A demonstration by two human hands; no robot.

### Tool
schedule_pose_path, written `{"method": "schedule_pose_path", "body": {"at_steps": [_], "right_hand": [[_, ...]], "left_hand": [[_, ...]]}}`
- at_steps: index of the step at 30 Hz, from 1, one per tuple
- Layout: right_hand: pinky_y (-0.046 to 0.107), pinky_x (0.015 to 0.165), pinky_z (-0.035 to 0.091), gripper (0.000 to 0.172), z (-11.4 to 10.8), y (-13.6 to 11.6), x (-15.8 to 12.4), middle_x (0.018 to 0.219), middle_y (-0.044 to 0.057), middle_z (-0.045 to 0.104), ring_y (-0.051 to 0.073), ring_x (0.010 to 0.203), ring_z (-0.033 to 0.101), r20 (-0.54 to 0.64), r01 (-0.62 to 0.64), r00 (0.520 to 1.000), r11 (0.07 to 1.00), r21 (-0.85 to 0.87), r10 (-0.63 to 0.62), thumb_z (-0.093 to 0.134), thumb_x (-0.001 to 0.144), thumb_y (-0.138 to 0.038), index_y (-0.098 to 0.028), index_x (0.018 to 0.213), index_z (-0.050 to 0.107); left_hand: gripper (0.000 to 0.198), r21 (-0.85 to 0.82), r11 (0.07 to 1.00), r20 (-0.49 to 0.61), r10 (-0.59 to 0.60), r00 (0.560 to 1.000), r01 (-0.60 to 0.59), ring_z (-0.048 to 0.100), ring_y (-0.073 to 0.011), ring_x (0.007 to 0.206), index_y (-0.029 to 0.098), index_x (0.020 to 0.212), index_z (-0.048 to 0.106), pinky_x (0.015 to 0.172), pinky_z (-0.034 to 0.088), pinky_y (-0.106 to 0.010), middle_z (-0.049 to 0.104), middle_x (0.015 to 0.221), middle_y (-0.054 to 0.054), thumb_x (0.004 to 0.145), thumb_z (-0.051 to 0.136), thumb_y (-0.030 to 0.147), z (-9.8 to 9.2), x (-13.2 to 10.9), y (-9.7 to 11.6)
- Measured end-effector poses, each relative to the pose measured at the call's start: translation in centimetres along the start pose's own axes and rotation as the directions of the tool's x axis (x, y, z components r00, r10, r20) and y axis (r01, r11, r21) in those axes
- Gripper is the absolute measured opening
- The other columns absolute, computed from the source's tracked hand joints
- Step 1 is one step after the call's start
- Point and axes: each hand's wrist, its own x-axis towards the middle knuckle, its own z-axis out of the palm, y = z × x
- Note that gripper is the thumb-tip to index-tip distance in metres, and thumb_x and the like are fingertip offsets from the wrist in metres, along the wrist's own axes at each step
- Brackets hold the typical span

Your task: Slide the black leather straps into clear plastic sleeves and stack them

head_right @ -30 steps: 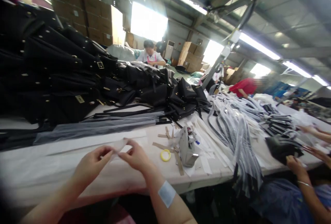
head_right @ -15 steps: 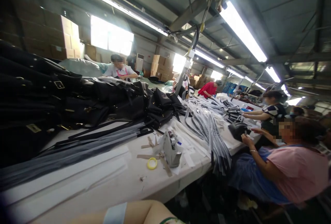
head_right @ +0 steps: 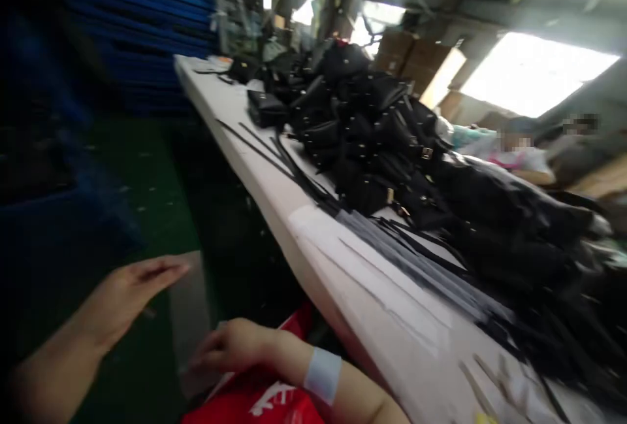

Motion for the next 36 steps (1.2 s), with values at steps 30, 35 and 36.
{"method": "schedule_pose_path", "body": {"at_steps": [30,35,36], "right_hand": [[0.025,0.059,0.039,0.047,-1.8,1.5,-2.0,0.063,0.0,0.056,0.012,0.058,0.046,-0.562,0.207,0.827,0.941,0.269,-0.021,0.066,0.08,-0.061,-0.015,0.072,0.067],[0.03,0.068,0.048,0.04,-3.6,4.6,-4.8,0.091,0.006,0.071,0.019,0.075,0.062,-0.597,0.134,0.801,0.962,0.239,0.036,0.072,0.079,-0.043,-0.022,0.113,0.068],[0.031,0.069,0.049,0.042,-3.9,5.8,-5.7,0.093,0.007,0.072,0.021,0.077,0.064,-0.619,0.106,0.783,0.969,0.223,0.056,0.072,0.078,-0.044,-0.023,0.115,0.067]], "left_hand": [[0.04,-0.271,0.958,0.418,0.026,0.908,0.097,0.05,-0.0119,0.052,0.015,0.063,0.066,0.051,0.037,-0.023,0.059,0.056,0.0,0.061,0.083,0.051,9.4,-0.1,-1.6],[0.037,-0.059,0.994,0.281,0.105,0.954,-0.092,0.047,-0.0109,0.046,0.016,0.06,0.063,0.048,0.034,-0.023,0.056,0.05,0.002,0.067,0.077,0.05,11.3,4.8,-2.6],[0.035,0.057,0.981,0.255,0.168,0.952,-0.188,0.049,-0.012,0.047,0.017,0.061,0.063,0.048,0.036,-0.024,0.059,0.052,0.001,0.072,0.073,0.048,11.7,6.3,-2.2]]}}
